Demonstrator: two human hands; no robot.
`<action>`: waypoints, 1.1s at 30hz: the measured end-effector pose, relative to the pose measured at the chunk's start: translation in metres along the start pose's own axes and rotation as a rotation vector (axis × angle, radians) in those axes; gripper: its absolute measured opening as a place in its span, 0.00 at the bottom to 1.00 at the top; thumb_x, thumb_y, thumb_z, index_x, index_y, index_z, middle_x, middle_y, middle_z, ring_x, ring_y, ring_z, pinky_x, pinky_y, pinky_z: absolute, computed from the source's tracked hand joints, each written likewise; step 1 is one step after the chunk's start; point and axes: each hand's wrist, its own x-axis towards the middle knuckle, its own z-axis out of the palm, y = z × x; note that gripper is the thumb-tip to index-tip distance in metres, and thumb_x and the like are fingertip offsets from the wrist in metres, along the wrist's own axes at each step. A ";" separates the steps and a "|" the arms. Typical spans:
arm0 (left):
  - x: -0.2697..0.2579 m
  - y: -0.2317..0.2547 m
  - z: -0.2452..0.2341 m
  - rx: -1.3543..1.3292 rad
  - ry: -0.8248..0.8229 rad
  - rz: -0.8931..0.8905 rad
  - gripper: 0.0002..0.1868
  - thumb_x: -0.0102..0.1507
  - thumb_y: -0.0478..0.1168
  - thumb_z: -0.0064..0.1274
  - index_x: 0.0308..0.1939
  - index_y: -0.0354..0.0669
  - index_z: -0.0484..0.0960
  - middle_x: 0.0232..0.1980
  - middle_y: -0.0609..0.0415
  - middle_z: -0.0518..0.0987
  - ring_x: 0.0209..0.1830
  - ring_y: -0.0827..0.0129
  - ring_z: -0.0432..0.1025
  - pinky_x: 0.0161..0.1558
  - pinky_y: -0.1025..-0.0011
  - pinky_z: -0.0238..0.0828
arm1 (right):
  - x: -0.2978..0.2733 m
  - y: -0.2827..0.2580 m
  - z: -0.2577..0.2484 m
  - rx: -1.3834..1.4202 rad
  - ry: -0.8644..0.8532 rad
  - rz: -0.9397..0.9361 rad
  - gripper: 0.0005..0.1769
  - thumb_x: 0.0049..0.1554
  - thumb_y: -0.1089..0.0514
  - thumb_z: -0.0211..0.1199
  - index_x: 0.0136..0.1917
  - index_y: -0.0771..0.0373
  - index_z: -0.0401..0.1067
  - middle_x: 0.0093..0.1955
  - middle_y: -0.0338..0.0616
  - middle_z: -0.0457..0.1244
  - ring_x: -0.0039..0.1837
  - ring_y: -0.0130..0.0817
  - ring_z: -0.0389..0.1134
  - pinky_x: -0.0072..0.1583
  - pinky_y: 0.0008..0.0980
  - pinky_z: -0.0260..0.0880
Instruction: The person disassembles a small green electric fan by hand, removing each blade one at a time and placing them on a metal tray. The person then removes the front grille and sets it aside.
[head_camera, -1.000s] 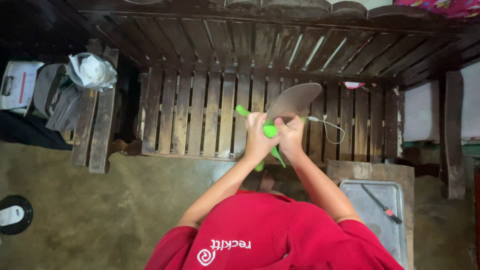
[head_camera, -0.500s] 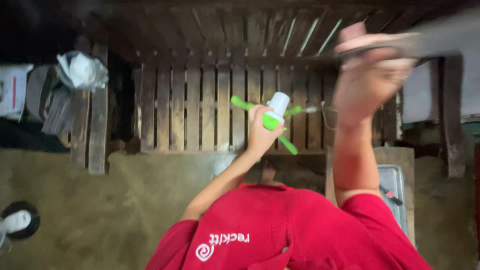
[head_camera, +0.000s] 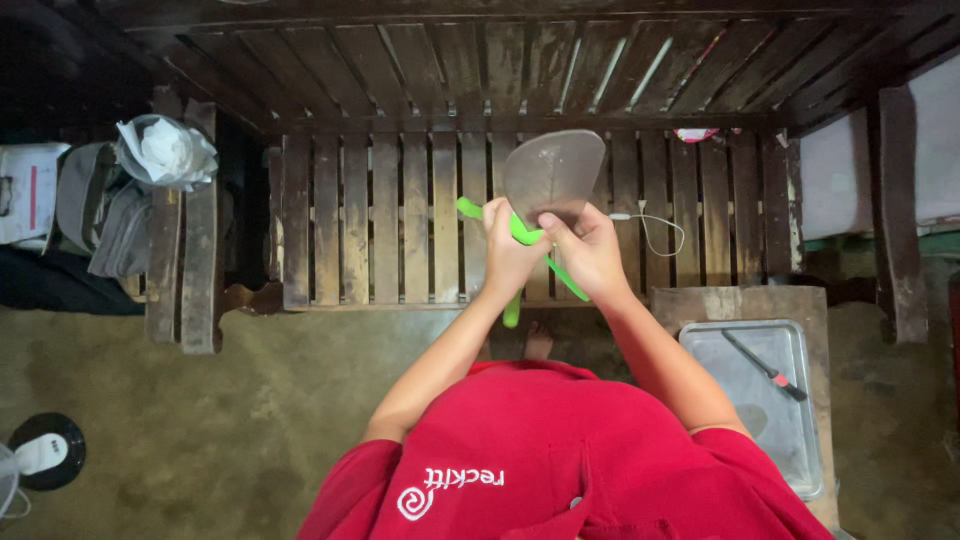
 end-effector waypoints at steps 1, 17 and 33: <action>0.000 -0.001 0.000 -0.002 -0.008 -0.010 0.32 0.51 0.37 0.68 0.56 0.38 0.73 0.60 0.43 0.66 0.63 0.49 0.66 0.63 0.60 0.66 | -0.002 0.000 -0.002 -0.001 0.000 0.005 0.09 0.63 0.64 0.63 0.57 0.69 0.74 0.54 0.44 0.71 0.57 0.27 0.71 0.62 0.30 0.71; 0.007 -0.030 0.001 0.273 0.024 0.028 0.27 0.50 0.39 0.71 0.49 0.40 0.77 0.55 0.44 0.73 0.61 0.50 0.67 0.65 0.56 0.62 | -0.069 -0.042 -0.071 0.037 0.388 -0.236 0.10 0.63 0.65 0.63 0.59 0.65 0.74 0.56 0.39 0.70 0.59 0.28 0.70 0.66 0.30 0.69; -0.040 0.040 -0.016 0.992 -0.348 0.156 0.42 0.56 0.50 0.67 0.74 0.51 0.71 0.83 0.33 0.42 0.80 0.21 0.25 0.65 0.16 0.30 | -0.276 0.029 -0.207 0.095 1.223 -0.132 0.13 0.63 0.55 0.64 0.57 0.66 0.76 0.52 0.38 0.70 0.53 0.25 0.69 0.58 0.29 0.71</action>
